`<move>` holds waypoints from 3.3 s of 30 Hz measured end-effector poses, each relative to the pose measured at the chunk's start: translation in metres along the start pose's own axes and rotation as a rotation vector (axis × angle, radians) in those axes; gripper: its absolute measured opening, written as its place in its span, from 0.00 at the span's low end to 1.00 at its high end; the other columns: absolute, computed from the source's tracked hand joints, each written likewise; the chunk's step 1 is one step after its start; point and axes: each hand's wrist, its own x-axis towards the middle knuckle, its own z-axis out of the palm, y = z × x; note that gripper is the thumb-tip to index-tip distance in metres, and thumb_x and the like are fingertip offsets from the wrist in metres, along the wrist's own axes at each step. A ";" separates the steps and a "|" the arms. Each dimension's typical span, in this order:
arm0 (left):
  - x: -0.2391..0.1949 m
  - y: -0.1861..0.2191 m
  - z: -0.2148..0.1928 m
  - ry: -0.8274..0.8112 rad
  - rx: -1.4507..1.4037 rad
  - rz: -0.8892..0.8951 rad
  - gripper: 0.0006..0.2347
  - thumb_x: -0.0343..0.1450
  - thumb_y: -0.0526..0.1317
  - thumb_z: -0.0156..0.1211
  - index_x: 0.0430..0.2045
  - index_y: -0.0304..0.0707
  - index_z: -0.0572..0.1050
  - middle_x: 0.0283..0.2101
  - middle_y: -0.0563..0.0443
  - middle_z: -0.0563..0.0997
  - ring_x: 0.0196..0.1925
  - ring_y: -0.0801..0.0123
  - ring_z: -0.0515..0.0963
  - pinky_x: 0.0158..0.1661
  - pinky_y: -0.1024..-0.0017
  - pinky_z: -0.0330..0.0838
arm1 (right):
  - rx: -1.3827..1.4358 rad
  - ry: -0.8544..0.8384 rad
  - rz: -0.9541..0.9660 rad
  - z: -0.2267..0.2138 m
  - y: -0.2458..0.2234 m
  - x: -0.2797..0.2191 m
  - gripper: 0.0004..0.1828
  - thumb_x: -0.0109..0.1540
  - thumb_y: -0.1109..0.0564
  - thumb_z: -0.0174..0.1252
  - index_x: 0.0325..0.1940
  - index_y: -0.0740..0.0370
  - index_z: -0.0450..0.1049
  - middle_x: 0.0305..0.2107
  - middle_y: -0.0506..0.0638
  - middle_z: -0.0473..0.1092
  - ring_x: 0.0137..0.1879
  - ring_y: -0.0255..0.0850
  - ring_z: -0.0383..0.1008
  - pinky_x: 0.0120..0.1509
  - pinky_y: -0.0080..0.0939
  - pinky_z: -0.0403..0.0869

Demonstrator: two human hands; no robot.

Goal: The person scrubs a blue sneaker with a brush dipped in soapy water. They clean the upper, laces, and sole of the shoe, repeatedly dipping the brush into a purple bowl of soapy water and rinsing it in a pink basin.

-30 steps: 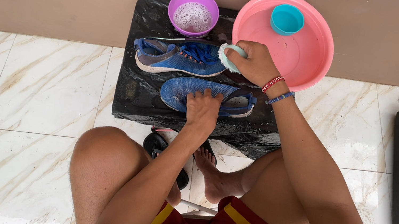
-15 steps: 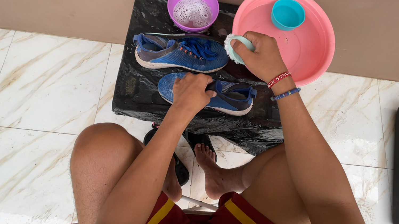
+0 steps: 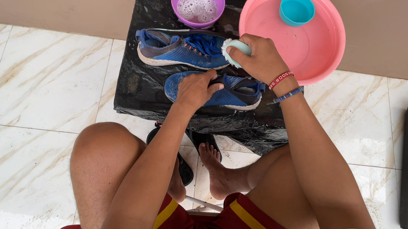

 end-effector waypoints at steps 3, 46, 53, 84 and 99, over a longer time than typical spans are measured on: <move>0.006 0.001 -0.020 -0.092 -0.035 0.000 0.12 0.76 0.53 0.60 0.46 0.49 0.77 0.38 0.42 0.85 0.47 0.42 0.84 0.48 0.42 0.79 | -0.016 -0.058 0.031 0.004 -0.002 -0.001 0.15 0.66 0.48 0.63 0.37 0.63 0.78 0.26 0.59 0.77 0.39 0.53 0.81 0.42 0.50 0.77; -0.048 0.055 -0.161 -0.608 0.055 -0.035 0.33 0.77 0.57 0.49 0.75 0.41 0.53 0.69 0.35 0.69 0.71 0.40 0.67 0.63 0.38 0.68 | -0.464 -0.324 0.146 0.142 0.094 0.227 0.25 0.65 0.38 0.60 0.57 0.57 0.74 0.51 0.59 0.76 0.64 0.59 0.73 0.68 0.61 0.65; -0.046 0.062 -0.163 -0.613 -0.012 0.016 0.28 0.78 0.49 0.48 0.73 0.34 0.55 0.66 0.30 0.70 0.69 0.37 0.70 0.61 0.39 0.73 | -0.441 -0.339 0.177 0.155 0.115 0.234 0.22 0.64 0.38 0.61 0.56 0.52 0.74 0.48 0.57 0.78 0.63 0.59 0.74 0.66 0.62 0.66; -0.012 -0.017 -0.150 -0.540 0.301 -0.300 0.26 0.75 0.56 0.53 0.61 0.34 0.72 0.57 0.34 0.80 0.58 0.37 0.79 0.52 0.32 0.77 | -0.026 -0.318 0.249 0.026 -0.045 -0.002 0.21 0.63 0.37 0.65 0.50 0.53 0.80 0.31 0.53 0.80 0.43 0.47 0.82 0.49 0.46 0.78; 0.018 -0.068 -0.021 -0.359 0.245 -0.491 0.29 0.73 0.35 0.50 0.74 0.37 0.53 0.51 0.29 0.80 0.44 0.45 0.84 0.32 0.51 0.82 | -0.440 -0.293 -0.033 0.098 0.001 -0.066 0.13 0.62 0.46 0.62 0.48 0.51 0.77 0.38 0.50 0.79 0.50 0.54 0.79 0.56 0.58 0.68</move>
